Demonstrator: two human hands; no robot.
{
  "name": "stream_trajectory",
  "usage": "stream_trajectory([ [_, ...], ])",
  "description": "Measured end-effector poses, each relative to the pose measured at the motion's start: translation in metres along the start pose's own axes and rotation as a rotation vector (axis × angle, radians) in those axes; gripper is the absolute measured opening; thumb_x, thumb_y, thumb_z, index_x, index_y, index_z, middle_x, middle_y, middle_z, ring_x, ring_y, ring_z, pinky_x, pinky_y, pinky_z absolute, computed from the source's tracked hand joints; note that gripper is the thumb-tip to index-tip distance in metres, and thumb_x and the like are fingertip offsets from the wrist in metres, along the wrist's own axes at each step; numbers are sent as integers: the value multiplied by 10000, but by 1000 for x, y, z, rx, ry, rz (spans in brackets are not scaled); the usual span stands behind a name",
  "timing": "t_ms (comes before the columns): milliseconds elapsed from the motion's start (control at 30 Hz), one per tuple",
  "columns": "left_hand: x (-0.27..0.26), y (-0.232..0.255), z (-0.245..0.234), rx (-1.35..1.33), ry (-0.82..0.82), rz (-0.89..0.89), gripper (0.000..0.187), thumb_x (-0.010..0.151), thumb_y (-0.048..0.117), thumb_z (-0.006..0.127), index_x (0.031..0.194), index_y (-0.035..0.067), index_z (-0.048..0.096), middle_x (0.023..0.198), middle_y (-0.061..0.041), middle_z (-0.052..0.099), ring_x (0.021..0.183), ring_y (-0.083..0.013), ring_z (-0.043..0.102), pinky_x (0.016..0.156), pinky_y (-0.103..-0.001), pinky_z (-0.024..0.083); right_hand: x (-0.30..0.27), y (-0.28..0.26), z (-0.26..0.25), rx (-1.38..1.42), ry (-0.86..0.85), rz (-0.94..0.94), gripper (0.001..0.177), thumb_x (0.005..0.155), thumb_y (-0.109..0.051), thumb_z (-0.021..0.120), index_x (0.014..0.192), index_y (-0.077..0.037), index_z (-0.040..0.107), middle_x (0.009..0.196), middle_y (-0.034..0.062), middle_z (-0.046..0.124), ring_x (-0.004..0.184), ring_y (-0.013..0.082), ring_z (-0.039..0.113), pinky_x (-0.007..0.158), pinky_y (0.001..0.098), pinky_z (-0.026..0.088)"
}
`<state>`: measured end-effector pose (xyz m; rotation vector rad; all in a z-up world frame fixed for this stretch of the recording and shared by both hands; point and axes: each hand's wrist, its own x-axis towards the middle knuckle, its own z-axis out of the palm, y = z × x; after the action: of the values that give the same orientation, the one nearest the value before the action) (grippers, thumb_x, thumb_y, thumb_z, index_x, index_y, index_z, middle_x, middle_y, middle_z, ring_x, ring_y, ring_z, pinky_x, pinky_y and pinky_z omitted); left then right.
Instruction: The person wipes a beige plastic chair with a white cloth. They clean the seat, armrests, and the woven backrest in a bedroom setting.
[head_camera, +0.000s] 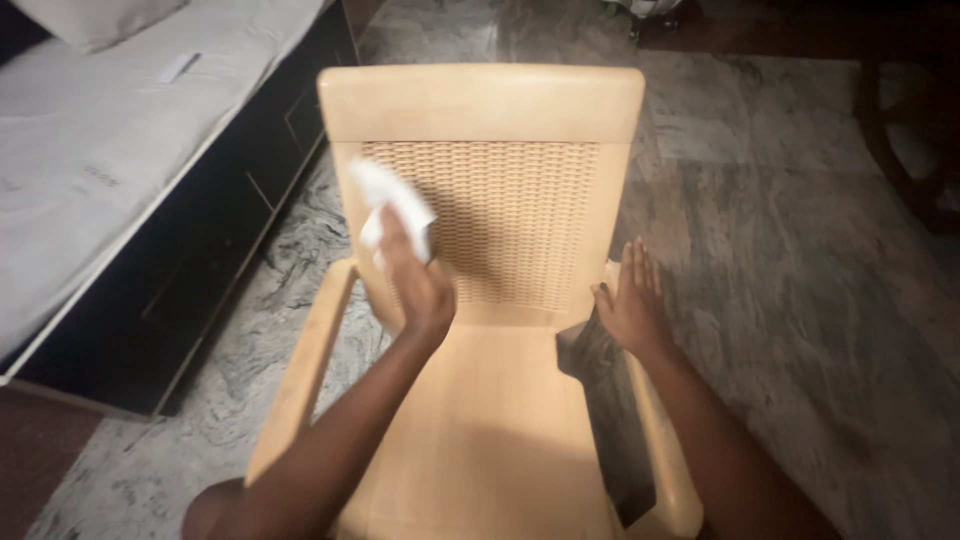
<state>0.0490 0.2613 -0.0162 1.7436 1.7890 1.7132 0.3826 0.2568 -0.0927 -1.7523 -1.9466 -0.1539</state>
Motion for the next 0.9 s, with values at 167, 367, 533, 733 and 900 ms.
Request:
stream_trajectory([
  [167,39,0,133,62,-238,584,786,907,85,559,1642,31,287,1735,-186,223,1638,-389,146,1324,-601,53,-2,8,16,-25,-30,77,798,977,-380,597,1552,89,302,1618,321,298,1522,446,273,1253,541,190],
  [367,-1,-45,200,402,-566,848,839,840,121,590,1623,89,291,1714,-142,199,1589,-386,126,1263,-639,140,5,0,5,-1,-23,68,811,940,-340,612,1535,115,302,1600,360,302,1511,468,274,1245,543,188],
  [533,0,-119,193,387,-921,1116,750,944,191,532,1626,60,250,1715,-133,194,1547,-383,284,1055,-604,384,13,-7,-2,-2,-69,68,818,921,-321,611,1533,111,284,1594,363,294,1513,458,262,1244,533,169],
  [733,-82,-167,163,448,-1529,844,575,1138,267,366,1679,97,271,1551,-160,446,1195,-367,619,1077,-475,499,6,-12,-3,-40,-131,92,816,927,-329,608,1537,103,280,1579,359,310,1509,449,263,1247,521,157],
  [900,-128,-115,140,289,-1086,974,713,909,188,499,1594,104,316,1693,-122,274,1560,-275,271,1202,-528,268,11,-11,-5,-71,-122,87,831,897,-340,617,1528,90,290,1569,338,334,1503,429,278,1249,514,159],
])
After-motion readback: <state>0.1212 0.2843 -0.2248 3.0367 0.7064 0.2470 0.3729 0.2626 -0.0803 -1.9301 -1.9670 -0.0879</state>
